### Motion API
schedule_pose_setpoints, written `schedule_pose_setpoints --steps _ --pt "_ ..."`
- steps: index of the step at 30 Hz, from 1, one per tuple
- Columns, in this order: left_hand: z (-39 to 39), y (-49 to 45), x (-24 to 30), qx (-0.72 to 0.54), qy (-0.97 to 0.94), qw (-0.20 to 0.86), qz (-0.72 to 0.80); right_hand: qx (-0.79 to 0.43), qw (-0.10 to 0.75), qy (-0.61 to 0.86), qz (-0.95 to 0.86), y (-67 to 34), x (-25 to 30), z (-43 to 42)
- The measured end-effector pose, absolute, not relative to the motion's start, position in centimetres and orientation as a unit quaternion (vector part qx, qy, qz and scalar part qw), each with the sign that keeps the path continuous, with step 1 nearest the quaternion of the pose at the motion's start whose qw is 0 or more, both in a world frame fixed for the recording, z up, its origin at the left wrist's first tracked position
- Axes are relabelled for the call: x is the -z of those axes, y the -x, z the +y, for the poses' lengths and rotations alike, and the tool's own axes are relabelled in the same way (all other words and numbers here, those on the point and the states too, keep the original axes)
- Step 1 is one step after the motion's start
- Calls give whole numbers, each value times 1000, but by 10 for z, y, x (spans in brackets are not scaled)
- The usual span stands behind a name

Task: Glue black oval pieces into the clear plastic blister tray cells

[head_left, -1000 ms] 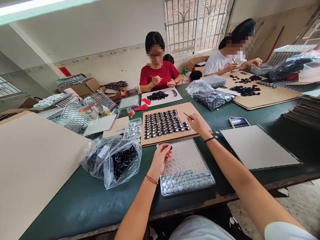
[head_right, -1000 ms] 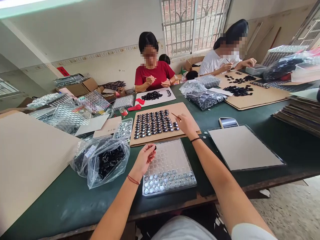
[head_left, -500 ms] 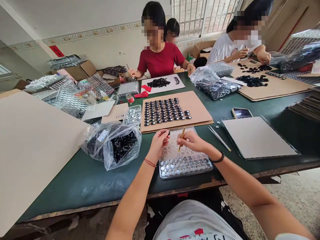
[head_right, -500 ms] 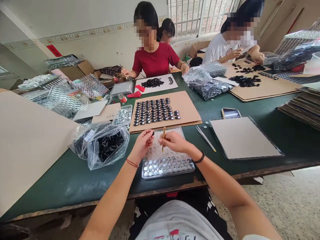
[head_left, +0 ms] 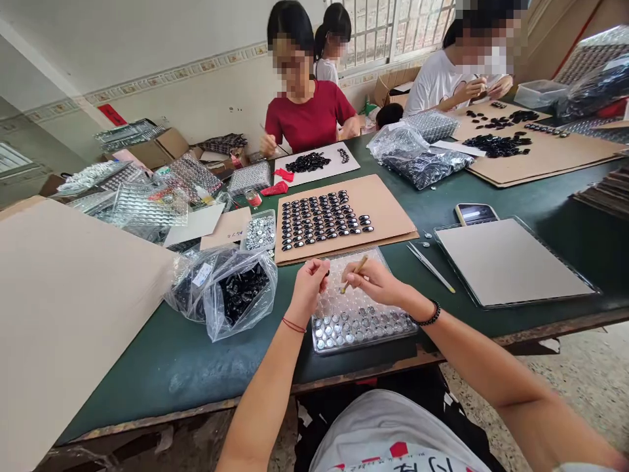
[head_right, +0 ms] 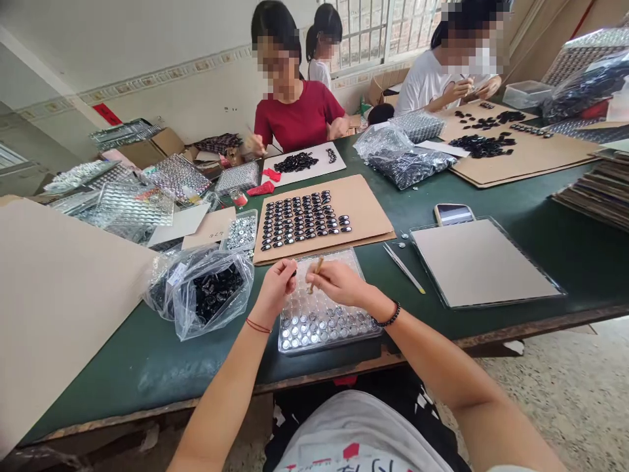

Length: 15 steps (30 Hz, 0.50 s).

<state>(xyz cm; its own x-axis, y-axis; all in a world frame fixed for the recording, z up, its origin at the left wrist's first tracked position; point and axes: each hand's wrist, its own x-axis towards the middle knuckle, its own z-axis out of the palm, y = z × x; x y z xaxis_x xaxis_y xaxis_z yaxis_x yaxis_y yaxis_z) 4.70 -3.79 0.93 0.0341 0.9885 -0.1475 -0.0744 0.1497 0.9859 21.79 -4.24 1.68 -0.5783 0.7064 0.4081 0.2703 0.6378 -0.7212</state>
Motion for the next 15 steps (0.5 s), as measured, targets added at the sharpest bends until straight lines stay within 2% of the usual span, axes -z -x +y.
schedule_pose_setpoints --steps 3,6,8,15 --pt "-42 -49 -13 -458 -500 526 514 -232 377 350 -825 -220 -14 -38" --pt "-47 -51 -15 -433 -594 431 523 -184 377 365 -832 -220 -12 -37" --pt "-49 -52 -14 -419 -641 371 525 -167 374 358 -839 -220 -12 -38" --pt "-49 -50 -7 -336 -679 274 593 -140 333 370 -856 -216 -11 -40"
